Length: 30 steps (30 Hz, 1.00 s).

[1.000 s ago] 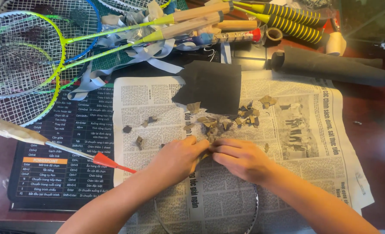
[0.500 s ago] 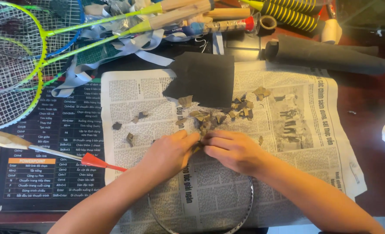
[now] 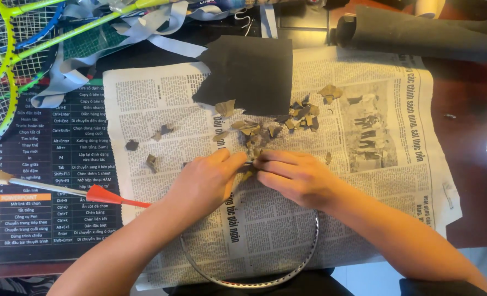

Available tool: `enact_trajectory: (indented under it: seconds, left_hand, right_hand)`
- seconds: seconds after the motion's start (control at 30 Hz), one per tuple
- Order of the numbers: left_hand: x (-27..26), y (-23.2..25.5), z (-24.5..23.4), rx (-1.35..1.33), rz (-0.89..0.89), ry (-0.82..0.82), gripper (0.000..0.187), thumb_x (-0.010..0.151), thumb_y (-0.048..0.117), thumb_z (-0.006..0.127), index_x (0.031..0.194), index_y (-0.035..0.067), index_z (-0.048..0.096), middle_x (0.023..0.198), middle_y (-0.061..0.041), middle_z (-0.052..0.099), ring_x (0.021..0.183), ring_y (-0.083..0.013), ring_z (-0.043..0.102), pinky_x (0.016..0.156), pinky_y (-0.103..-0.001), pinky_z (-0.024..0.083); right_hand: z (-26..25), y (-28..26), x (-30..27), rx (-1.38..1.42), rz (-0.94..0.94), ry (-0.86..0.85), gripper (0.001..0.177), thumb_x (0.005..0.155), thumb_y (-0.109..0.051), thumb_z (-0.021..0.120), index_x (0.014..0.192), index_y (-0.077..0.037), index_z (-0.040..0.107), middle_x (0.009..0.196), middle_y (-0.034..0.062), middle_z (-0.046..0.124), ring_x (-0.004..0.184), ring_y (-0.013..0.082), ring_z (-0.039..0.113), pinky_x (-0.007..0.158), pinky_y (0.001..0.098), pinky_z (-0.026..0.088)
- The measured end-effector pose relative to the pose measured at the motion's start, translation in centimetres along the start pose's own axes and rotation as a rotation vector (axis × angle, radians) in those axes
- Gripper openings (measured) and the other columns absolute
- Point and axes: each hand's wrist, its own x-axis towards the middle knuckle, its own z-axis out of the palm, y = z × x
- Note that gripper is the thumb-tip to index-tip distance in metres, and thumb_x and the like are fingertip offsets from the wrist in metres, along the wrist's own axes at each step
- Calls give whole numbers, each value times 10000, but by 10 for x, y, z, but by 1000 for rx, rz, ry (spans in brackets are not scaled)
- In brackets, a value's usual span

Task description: The recorder is replacing the grommets on a badminton racket frame.

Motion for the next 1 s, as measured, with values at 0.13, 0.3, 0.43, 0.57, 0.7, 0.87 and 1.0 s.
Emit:
enact_trajectory:
  seconds: [0.13,0.3,0.43,0.57,0.7,0.87,1.0]
  left_hand:
    - [-1,0,2,28,-27,-28,247,810,55,654,1042,103,585,837,-131,619,697,-389,660,594,-488,538]
    - [1,-2,1,-5,14,-15,265,815,46,642,1071,90,588,840,-131,619,699,-375,661,604,-475,541]
    - [2,2,-1,-9,-11,-21,238,820,89,665,1047,86,593,820,-138,617,686,-379,658,587,-476,538]
    - [1,1,-1,-32,-11,6,207,842,86,659,1040,84,599,824,-139,624,692,-385,657,593,-482,536]
    - [0,0,0,-19,14,9,208,832,38,622,1034,78,594,843,-146,629,701,-386,663,615,-483,544]
    - [4,-1,0,9,3,-25,230,825,43,619,1052,71,597,835,-161,636,713,-403,664,616,-496,542]
    - [2,-3,2,-14,0,17,214,830,41,614,1042,67,595,843,-166,648,746,-409,668,647,-504,542]
  right_hand:
    - [-4,1,-17,-37,22,3,250,752,-33,734,995,14,695,1097,141,722,1116,322,689,921,393,594]
    - [-3,3,-21,-53,24,-7,240,760,-28,732,996,-5,694,1082,120,716,1109,295,688,924,391,604]
    - [3,3,-2,4,1,10,259,770,-37,736,1021,19,697,1082,140,714,1115,318,685,902,385,599]
    - [-3,-2,-10,-41,15,-15,220,795,-62,700,999,17,691,1077,136,717,1112,319,688,925,397,587]
    - [-10,-7,-30,-106,31,-41,184,831,-91,673,984,9,688,1070,136,715,1122,312,680,936,403,576]
    - [-2,-9,-10,-168,-29,-51,210,835,-92,674,1007,27,699,1084,146,712,1126,311,671,946,403,577]
    - [-2,-11,-12,-146,10,-32,205,831,-82,673,1004,24,698,1088,142,712,1147,322,672,950,400,579]
